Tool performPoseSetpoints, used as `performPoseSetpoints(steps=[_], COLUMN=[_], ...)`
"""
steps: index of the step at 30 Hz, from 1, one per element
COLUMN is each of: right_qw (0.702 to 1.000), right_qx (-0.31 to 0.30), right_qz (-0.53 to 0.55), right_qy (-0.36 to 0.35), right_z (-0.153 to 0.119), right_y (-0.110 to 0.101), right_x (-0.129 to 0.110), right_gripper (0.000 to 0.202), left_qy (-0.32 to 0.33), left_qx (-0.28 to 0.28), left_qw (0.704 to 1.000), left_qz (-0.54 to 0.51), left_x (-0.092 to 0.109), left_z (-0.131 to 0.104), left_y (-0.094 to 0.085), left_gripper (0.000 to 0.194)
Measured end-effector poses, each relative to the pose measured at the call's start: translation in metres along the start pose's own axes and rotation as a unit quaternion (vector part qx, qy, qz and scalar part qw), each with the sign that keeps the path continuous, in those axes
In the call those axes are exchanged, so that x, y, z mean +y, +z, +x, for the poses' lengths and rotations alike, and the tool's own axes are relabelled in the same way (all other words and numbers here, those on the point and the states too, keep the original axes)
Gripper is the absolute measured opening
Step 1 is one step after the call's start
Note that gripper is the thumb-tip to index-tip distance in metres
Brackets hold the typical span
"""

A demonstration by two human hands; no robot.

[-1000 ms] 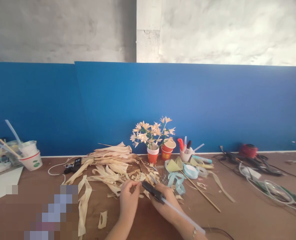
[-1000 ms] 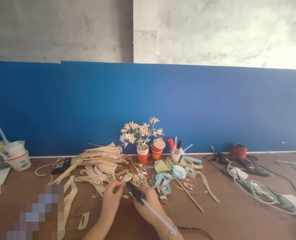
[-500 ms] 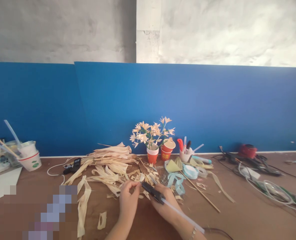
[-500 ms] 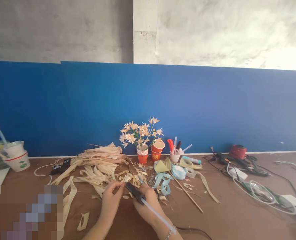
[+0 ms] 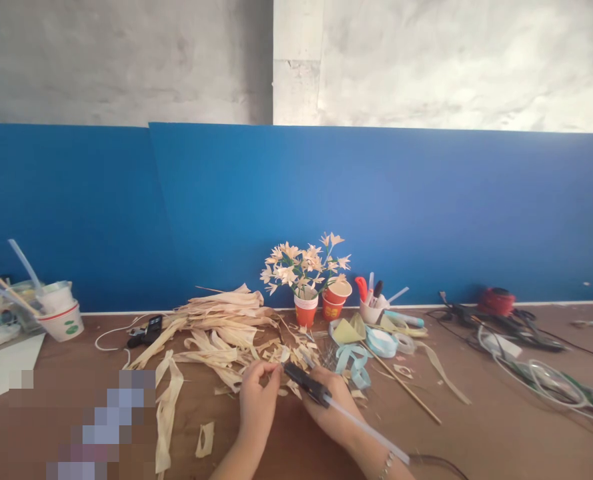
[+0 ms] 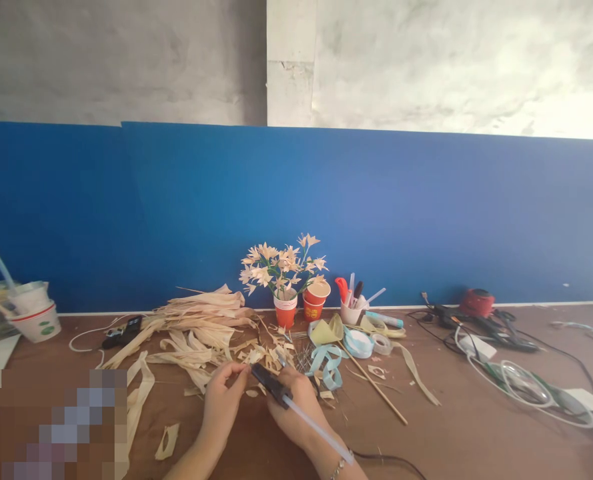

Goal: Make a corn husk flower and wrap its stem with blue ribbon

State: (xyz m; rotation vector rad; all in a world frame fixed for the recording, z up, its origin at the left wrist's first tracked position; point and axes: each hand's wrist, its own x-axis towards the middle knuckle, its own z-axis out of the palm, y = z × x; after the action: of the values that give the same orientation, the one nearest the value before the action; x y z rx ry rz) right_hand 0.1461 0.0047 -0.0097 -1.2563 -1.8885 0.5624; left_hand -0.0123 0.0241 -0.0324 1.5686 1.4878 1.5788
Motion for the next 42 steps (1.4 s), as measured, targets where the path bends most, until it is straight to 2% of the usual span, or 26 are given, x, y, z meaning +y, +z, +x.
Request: performPoseSetpoints(steps=[11, 24, 42], right_qw=[1.000, 0.999, 1.000], right_qx=[0.004, 0.002, 0.003], right_qz=[-0.011, -0.038, -0.023], right_qy=[-0.007, -0.004, -0.005], right_z=[0.0008, 0.0009, 0.0002], right_y=[0.0001, 0.0008, 0.0003], right_x=[0.0010, 0.0014, 0.0035], right_gripper=[0.017, 0.016, 0.016], left_qy=[0.002, -0.002, -0.005], left_qx=[0.004, -0.017, -0.004], left_qw=[1.000, 1.000, 1.000], left_qz=[-0.001, 0.002, -0.009], left_x=[-0.0005, -0.0042, -0.0062], left_z=[-0.0005, -0.0010, 0.0001], left_y=[0.0000, 0.0011, 0.0018], left_gripper=[0.027, 0.024, 0.024])
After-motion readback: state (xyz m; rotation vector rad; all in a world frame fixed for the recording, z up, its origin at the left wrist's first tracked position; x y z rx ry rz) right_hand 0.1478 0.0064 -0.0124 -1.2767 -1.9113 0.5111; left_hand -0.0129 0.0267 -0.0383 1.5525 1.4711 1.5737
